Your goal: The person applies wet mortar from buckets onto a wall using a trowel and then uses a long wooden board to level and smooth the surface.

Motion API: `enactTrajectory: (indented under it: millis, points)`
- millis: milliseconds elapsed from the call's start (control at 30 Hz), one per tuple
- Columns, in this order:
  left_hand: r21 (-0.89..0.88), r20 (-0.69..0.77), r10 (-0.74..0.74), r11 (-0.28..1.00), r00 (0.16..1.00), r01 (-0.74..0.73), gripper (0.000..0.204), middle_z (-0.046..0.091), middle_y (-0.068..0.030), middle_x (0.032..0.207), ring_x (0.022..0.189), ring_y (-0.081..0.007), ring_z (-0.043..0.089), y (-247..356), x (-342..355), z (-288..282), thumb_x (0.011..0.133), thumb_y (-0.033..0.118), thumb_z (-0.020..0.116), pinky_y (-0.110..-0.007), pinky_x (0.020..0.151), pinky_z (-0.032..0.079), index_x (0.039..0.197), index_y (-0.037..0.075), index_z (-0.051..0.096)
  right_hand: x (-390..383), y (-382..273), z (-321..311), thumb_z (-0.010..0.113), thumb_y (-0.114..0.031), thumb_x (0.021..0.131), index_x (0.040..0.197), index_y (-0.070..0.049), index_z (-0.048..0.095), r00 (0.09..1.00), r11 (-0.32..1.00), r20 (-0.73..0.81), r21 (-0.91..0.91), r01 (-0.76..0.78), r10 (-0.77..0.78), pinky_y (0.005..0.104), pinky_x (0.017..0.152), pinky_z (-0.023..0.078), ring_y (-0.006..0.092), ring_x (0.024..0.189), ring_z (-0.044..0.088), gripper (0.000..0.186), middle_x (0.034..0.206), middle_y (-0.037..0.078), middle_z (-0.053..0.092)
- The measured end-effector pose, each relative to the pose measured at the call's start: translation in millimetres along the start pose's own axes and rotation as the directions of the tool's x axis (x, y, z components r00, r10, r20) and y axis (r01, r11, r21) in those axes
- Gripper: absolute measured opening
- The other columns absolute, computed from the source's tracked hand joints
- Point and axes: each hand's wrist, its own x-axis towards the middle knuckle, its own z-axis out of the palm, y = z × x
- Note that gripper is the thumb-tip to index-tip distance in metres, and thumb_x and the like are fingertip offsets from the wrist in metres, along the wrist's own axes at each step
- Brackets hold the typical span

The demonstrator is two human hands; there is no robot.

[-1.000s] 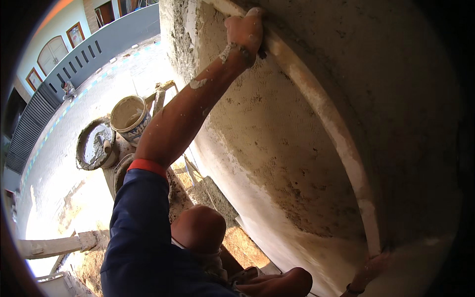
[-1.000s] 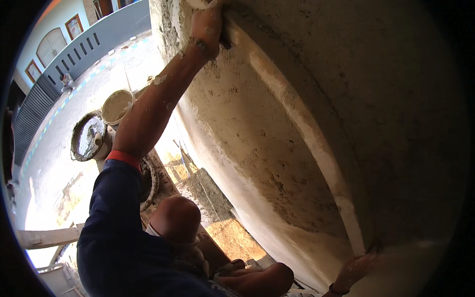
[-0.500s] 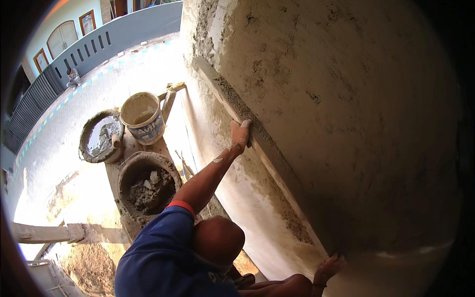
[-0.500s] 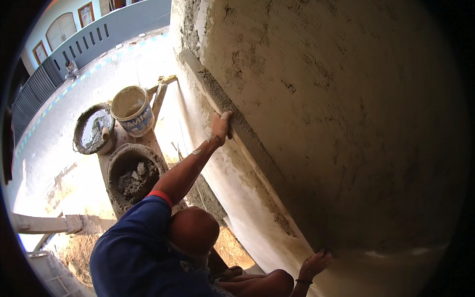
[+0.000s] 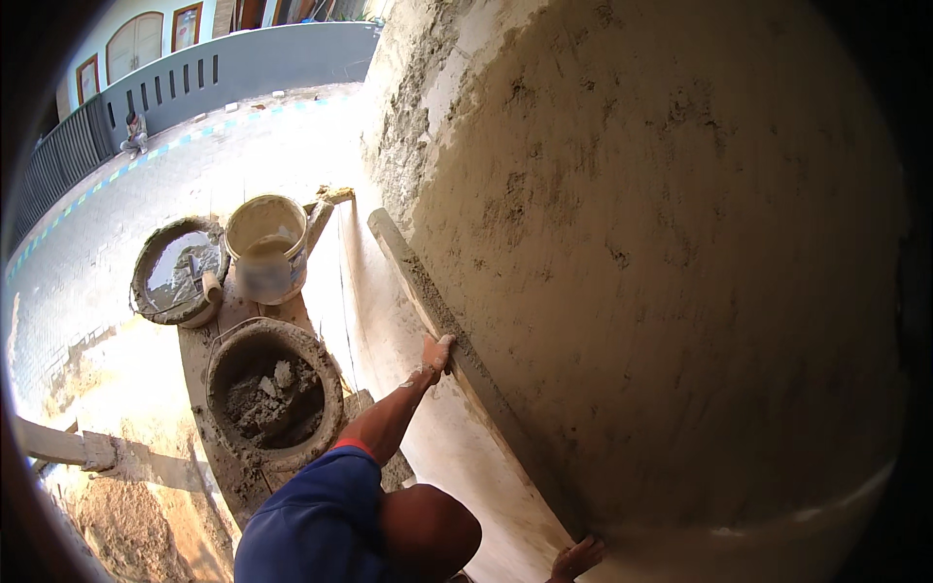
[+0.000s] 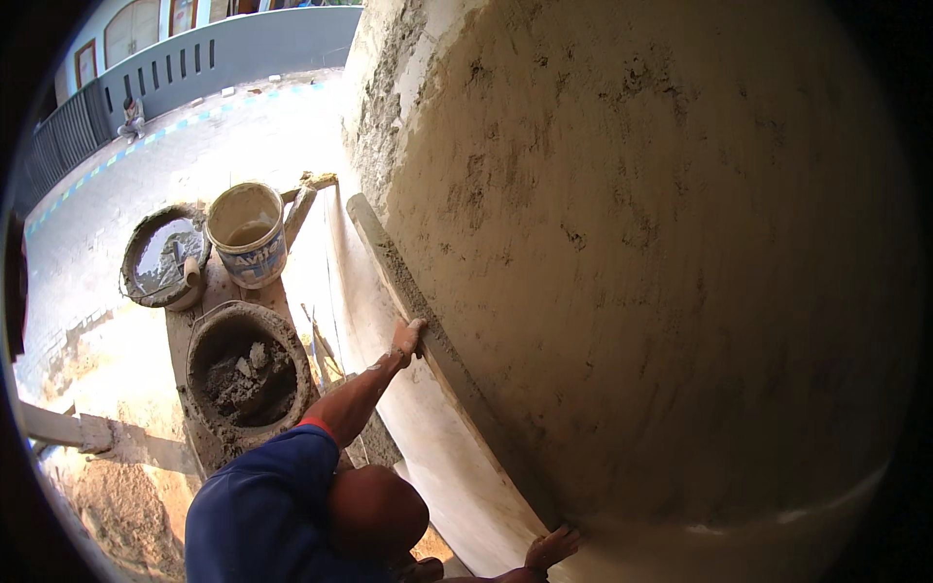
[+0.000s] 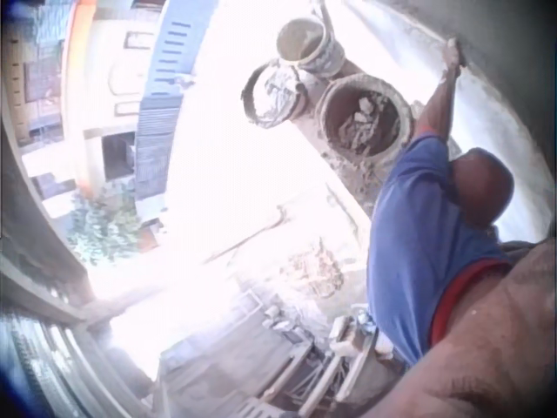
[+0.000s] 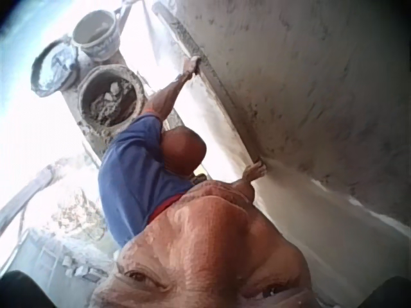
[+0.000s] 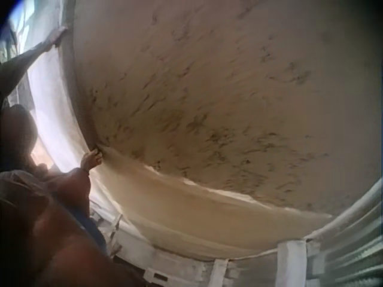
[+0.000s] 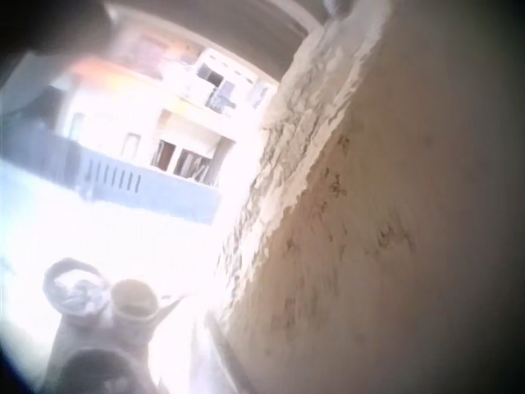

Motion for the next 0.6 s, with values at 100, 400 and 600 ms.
enactTrajectory:
  millis: [100,400,600]
  points:
    - [-0.005,0.008,0.012,1.000,1.000,-0.012,0.036,0.051,-0.0102,0.064,0.034,-0.0182,0.044,-7.4,2.1,-6.1,0.077,0.023,0.059,-0.030,0.027,0.033,0.098,0.005,0.036,-5.0,-10.2,5.6,0.056,0.000,0.060,0.113,0.001,0.037,0.999,0.997,0.021,0.061,-0.041,0.040,0.0541,0.083,0.032,0.0438,0.103,0.041,0.057,0.109,0.025,0.040]
    - [0.181,-0.010,0.111,0.978,0.994,-0.108,0.038,0.053,-0.0129,0.076,0.054,-0.0211,0.053,66.0,-24.4,35.3,0.076,0.023,0.062,-0.033,0.043,0.044,0.093,-0.001,0.038,-2.4,-3.6,1.7,0.064,-0.022,0.069,0.121,-0.004,0.038,0.994,0.977,-0.090,-0.201,-0.071,0.054,0.0557,0.087,0.032,0.0429,0.110,0.041,0.061,0.118,0.024,0.041]
    - [0.150,0.013,0.389,0.910,0.921,-0.386,0.044,0.053,-0.0160,0.085,0.071,-0.0223,0.055,151.1,-36.5,69.9,0.077,0.024,0.062,-0.034,0.061,0.047,0.097,-0.005,0.036,28.5,-12.3,-38.7,0.060,-0.020,0.072,0.122,-0.002,0.040,0.974,0.952,-0.226,-0.299,-0.065,-0.004,0.0570,0.091,0.029,0.0426,0.113,0.039,0.057,0.121,0.022,0.042]
